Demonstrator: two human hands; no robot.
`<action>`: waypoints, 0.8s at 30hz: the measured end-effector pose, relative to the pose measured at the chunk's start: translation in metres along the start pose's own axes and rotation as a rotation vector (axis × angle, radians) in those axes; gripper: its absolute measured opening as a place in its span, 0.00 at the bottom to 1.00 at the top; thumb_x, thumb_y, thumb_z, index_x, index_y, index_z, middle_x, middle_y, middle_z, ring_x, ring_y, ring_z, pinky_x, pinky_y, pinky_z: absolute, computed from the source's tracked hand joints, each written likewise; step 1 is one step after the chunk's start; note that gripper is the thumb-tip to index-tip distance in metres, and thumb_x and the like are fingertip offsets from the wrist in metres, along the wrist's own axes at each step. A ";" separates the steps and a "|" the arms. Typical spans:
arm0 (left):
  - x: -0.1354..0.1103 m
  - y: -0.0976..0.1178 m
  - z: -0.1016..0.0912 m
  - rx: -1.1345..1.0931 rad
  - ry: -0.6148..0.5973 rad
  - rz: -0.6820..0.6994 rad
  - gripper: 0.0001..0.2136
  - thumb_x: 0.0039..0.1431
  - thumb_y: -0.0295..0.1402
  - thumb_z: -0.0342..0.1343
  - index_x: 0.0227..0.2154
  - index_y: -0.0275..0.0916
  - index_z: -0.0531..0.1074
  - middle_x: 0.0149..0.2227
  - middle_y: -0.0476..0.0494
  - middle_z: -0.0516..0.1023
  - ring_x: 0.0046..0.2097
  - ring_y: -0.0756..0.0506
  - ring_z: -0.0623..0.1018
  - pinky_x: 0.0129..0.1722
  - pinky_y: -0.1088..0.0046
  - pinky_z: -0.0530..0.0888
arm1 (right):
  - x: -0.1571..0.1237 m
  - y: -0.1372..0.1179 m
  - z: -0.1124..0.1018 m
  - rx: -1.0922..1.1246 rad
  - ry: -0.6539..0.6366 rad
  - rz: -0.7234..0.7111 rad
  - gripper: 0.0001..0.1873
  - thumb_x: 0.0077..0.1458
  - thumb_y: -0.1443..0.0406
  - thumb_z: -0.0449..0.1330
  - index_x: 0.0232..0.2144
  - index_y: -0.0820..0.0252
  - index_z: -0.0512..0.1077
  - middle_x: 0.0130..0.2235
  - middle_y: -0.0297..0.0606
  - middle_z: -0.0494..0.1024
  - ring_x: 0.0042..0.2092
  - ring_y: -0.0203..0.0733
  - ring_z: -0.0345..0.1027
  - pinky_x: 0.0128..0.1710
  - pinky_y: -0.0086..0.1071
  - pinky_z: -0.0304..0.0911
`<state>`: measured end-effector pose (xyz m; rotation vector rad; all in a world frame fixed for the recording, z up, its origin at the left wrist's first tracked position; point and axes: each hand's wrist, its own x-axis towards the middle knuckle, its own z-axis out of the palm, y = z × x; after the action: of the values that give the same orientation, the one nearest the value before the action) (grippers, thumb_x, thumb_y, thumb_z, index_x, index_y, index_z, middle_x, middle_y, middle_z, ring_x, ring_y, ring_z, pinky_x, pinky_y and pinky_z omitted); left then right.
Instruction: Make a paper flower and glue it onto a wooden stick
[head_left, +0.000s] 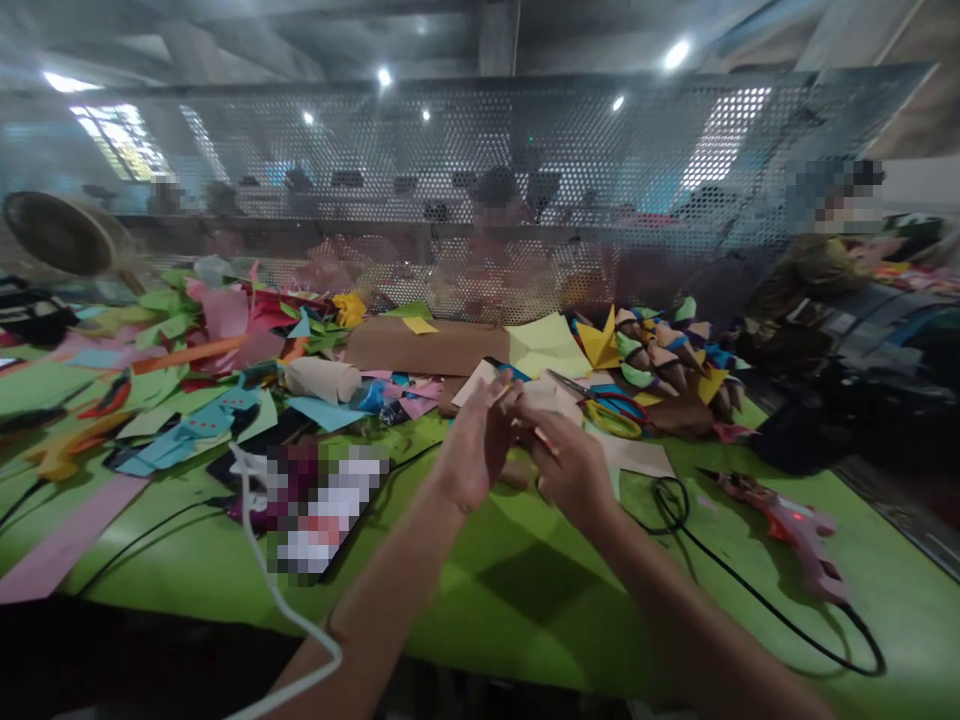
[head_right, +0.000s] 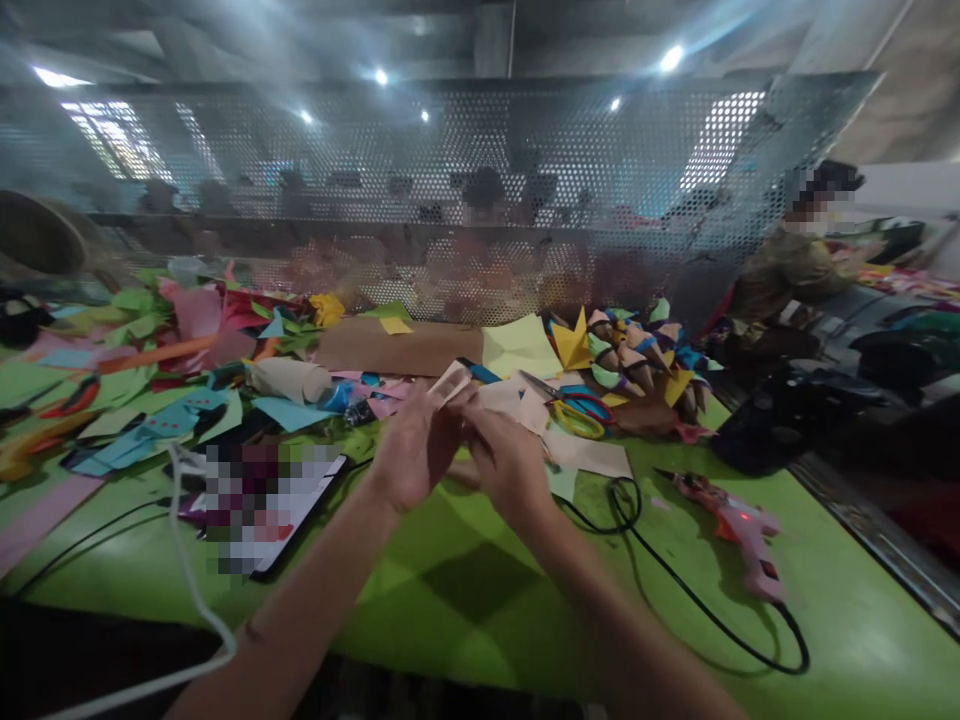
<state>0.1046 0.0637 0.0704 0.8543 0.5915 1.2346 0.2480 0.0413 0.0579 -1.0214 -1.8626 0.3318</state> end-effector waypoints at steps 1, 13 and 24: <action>-0.001 -0.004 -0.006 0.155 -0.031 0.030 0.24 0.57 0.53 0.56 0.49 0.44 0.74 0.54 0.38 0.76 0.56 0.38 0.74 0.52 0.61 0.72 | 0.001 0.004 -0.005 0.024 0.080 0.074 0.15 0.61 0.65 0.56 0.49 0.52 0.76 0.47 0.39 0.81 0.46 0.45 0.74 0.48 0.40 0.68; -0.006 -0.034 -0.052 1.320 -0.287 0.129 0.17 0.50 0.32 0.64 0.45 0.41 0.76 0.49 0.37 0.77 0.52 0.35 0.73 0.55 0.57 0.66 | 0.004 0.020 -0.025 0.653 0.215 0.548 0.14 0.43 0.58 0.71 0.32 0.58 0.79 0.27 0.31 0.74 0.28 0.34 0.63 0.27 0.27 0.60; -0.011 -0.027 -0.050 0.464 -0.243 -0.162 0.33 0.49 0.43 0.68 0.59 0.48 0.68 0.61 0.42 0.72 0.62 0.39 0.68 0.64 0.58 0.61 | 0.000 -0.002 -0.027 0.586 0.130 0.422 0.11 0.46 0.61 0.70 0.34 0.57 0.78 0.32 0.34 0.79 0.33 0.37 0.70 0.33 0.30 0.65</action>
<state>0.0774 0.0624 0.0196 1.2965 0.7458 0.8388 0.2699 0.0343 0.0731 -0.9789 -1.2973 0.9719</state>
